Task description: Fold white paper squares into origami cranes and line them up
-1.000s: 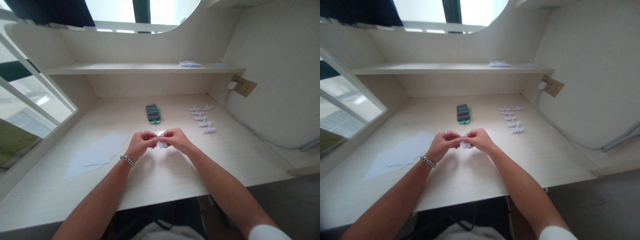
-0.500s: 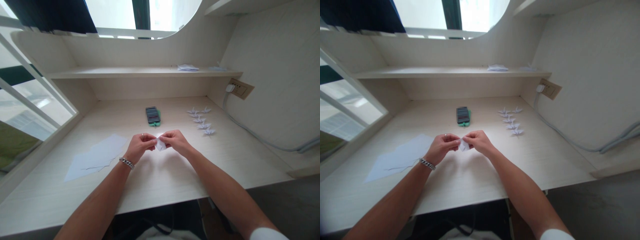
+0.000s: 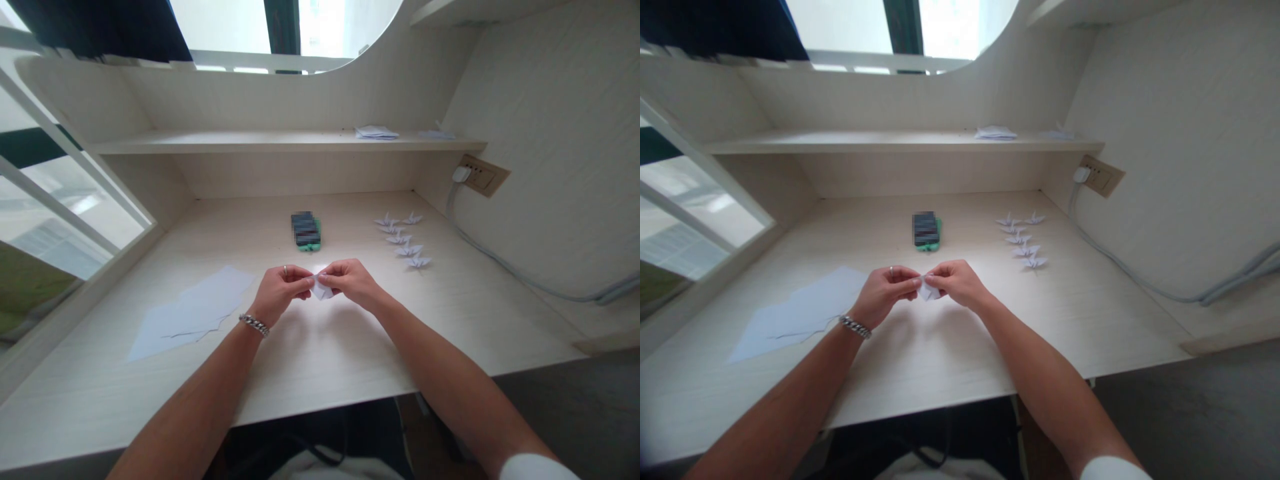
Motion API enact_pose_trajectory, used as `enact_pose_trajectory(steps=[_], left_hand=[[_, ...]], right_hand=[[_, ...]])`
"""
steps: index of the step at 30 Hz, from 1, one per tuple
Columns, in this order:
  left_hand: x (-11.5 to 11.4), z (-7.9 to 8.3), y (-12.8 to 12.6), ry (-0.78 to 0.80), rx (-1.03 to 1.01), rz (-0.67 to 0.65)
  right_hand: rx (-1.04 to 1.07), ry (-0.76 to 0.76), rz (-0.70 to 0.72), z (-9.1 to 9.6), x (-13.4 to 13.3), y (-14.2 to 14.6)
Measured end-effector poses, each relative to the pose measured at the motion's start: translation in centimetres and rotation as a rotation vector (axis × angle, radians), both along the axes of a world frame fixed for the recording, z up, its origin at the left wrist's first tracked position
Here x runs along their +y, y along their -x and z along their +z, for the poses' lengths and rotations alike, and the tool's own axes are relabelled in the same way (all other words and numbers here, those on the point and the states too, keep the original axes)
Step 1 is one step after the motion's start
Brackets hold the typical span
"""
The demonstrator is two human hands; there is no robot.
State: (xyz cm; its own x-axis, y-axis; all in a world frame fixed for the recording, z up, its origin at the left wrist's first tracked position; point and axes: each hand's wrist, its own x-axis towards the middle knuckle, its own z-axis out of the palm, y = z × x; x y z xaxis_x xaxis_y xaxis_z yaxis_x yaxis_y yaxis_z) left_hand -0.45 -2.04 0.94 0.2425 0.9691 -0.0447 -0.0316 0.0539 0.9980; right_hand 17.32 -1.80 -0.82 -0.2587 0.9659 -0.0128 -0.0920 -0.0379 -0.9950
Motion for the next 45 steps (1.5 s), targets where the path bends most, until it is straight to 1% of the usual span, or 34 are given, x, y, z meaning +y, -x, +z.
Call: enact_pose_trajectory(steps=[4, 9, 15, 21, 26, 31, 33, 35, 36, 39, 45], left_hand=[[0.0, 0.1, 0.1, -0.003, 0.004, -0.005], [0.0, 0.0, 0.4, 0.005, -0.015, -0.039], [0.1, 0.0, 0.4, -0.017, -0.029, -0.021], [0.2, 0.0, 0.3, -0.039, -0.096, -0.014], [0.2, 0.0, 0.5, -0.086, -0.103, -0.03], [0.2, -0.1, 0.7, -0.129, -0.102, -0.058], [0.1, 0.0, 0.8, -0.153, -0.076, -0.07], [0.0, 0.2, 0.8, -0.179, -0.035, -0.077], [-0.1, 0.4, 0.8, -0.192, -0.015, -0.08], [-0.2, 0.6, 0.6, -0.212, 0.035, -0.094], [-0.1, 0.5, 0.6, -0.185, 0.104, -0.11]], right_hand=[[0.024, 0.023, 0.007, 0.3, -0.2, -0.1], [0.029, 0.017, -0.018, 0.5, -0.3, 0.0], [0.093, 0.014, -0.009, 0.5, -0.5, 0.3], [0.147, -0.027, -0.06, 0.7, -0.7, 0.7], [0.155, -0.012, -0.003, 0.6, -0.7, 0.5], [0.161, -0.003, 0.019, 0.5, -0.7, 0.1], [0.153, 0.01, 0.085, 0.7, -0.8, -0.3], [0.166, 0.046, 0.185, 1.0, -0.8, -0.7], [0.181, 0.074, 0.208, 1.1, -0.8, -0.9], [0.165, 0.132, 0.183, 1.1, -0.7, -1.0], [0.076, 0.13, 0.182, 0.9, -0.6, -0.9]])
